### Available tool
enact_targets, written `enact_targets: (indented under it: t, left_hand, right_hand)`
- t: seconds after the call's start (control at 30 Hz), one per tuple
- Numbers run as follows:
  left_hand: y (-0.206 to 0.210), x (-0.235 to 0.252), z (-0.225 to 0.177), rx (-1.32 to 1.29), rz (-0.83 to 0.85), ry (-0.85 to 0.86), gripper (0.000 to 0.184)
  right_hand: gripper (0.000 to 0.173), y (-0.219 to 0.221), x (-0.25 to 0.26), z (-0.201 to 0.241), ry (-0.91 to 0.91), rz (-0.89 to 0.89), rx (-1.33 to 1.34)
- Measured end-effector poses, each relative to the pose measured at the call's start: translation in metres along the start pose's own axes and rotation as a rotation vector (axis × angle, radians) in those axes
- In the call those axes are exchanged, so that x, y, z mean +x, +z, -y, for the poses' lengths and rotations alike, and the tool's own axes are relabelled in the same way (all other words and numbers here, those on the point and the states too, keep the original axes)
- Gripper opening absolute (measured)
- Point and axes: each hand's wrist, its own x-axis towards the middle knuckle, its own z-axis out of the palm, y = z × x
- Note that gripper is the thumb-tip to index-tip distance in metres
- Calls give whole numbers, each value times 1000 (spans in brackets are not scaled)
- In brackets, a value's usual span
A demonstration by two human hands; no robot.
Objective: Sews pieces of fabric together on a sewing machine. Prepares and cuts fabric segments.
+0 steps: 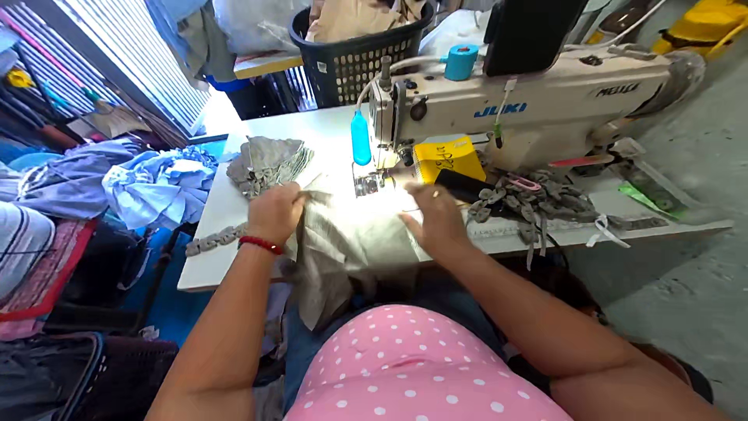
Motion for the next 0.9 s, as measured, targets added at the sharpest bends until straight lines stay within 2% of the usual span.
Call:
enact_targets:
  t: [0.1, 0.17, 0.23, 0.3, 0.37, 0.43, 0.5, 0.6, 0.7, 0.9]
  left_hand:
    - [22, 40, 14, 98, 232, -108, 30]
    - [32, 50, 15, 124, 227, -123, 30]
    - [42, 43, -1, 54, 76, -105, 27]
    - [59, 16, -43, -78, 2, -88, 29]
    - [83, -13, -85, -268, 103, -46, 32]
    - [101, -28, -101, -338, 280, 50, 44]
    - [107, -27, -97, -342, 337, 127, 50]
    - [112, -14, -83, -311, 299, 186, 50]
    - [114, 8, -80, -306, 318, 159, 52]
    - [127, 41, -73, -327, 190, 138, 58]
  right_hand:
    - [44, 35, -22, 6, -74, 255, -82]
    - [52, 46, -33, 5, -38, 368, -82]
    - [56, 48, -36, 4, 6, 377, -79]
    - [60, 48, -36, 3, 38, 373, -87]
    - [62, 46, -36, 1, 65, 347, -79]
    - [60, 43, -39, -2, 71, 330, -73]
    - [61, 43, -44, -4, 61, 310, -80]
    - [66, 44, -39, -6, 66, 303, -72]
    - [63, 46, -18, -10, 101, 344, -64]
    - [59, 57, 10, -23, 109, 312, -67]
